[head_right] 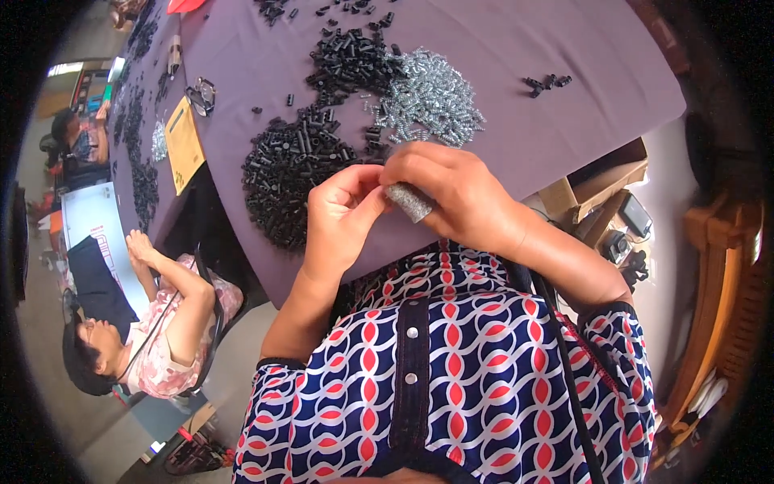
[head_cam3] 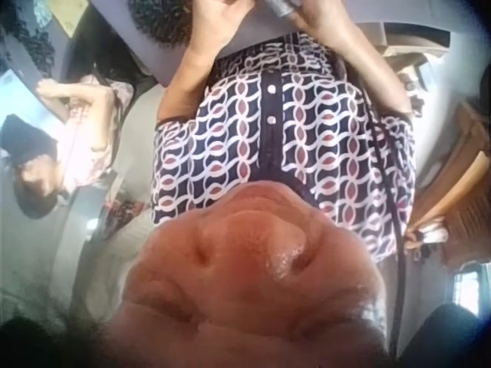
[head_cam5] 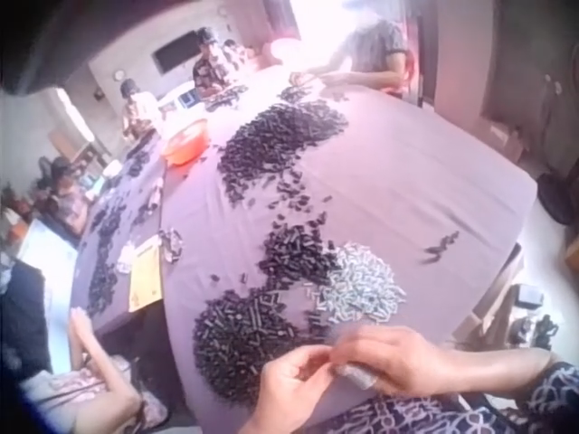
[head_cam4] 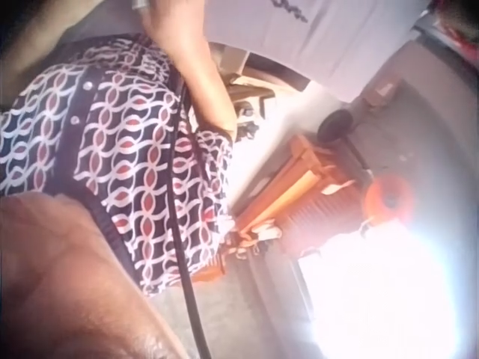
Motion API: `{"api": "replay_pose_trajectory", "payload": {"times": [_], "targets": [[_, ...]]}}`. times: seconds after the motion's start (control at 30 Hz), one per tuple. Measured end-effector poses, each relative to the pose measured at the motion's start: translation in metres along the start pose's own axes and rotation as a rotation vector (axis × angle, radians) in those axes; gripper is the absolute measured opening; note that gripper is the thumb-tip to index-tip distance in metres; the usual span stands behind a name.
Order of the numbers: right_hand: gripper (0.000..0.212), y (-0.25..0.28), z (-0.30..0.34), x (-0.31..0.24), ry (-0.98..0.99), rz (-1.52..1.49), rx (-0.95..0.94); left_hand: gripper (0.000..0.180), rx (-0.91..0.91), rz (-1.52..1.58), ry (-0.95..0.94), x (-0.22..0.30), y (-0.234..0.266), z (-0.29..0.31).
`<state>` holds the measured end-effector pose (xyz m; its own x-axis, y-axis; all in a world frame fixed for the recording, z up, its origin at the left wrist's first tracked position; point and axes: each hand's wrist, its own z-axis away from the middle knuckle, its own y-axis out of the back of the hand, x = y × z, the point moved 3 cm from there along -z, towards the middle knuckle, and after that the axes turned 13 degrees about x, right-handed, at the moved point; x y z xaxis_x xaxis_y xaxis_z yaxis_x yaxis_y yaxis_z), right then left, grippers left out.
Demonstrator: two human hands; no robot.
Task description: Sorting and assembling small hardware components at a workbench.
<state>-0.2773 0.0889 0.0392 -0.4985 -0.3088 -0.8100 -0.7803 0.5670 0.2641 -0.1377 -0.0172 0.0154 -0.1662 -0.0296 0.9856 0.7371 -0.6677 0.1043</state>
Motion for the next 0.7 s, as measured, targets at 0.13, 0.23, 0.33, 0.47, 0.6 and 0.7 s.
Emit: {"api": "replay_pose_trajectory", "payload": {"times": [0.13,0.23,0.33,0.47,0.6,0.7], "targets": [[0.024,0.000,0.004,0.008,-0.130,-0.035,-0.035,0.019,0.017,0.143,0.109,-0.006,-0.006,0.002],[0.018,0.002,0.007,0.015,-0.316,-0.153,-0.013,0.020,0.012,0.175,0.132,-0.005,-0.008,0.002],[0.013,0.005,0.010,0.024,-0.237,-0.091,0.105,0.017,0.038,0.464,0.313,-0.013,-0.002,-0.002],[0.016,0.000,0.013,0.020,-0.425,-0.200,0.048,0.017,0.128,0.589,0.342,-0.024,0.002,-0.001],[0.020,-0.004,0.012,0.015,-0.312,-0.137,0.049,0.016,0.025,0.775,0.432,-0.027,-0.001,0.002],[0.022,-0.006,0.011,0.013,-0.244,-0.049,0.063,0.016,0.003,0.806,0.485,-0.029,-0.003,0.005]]}}
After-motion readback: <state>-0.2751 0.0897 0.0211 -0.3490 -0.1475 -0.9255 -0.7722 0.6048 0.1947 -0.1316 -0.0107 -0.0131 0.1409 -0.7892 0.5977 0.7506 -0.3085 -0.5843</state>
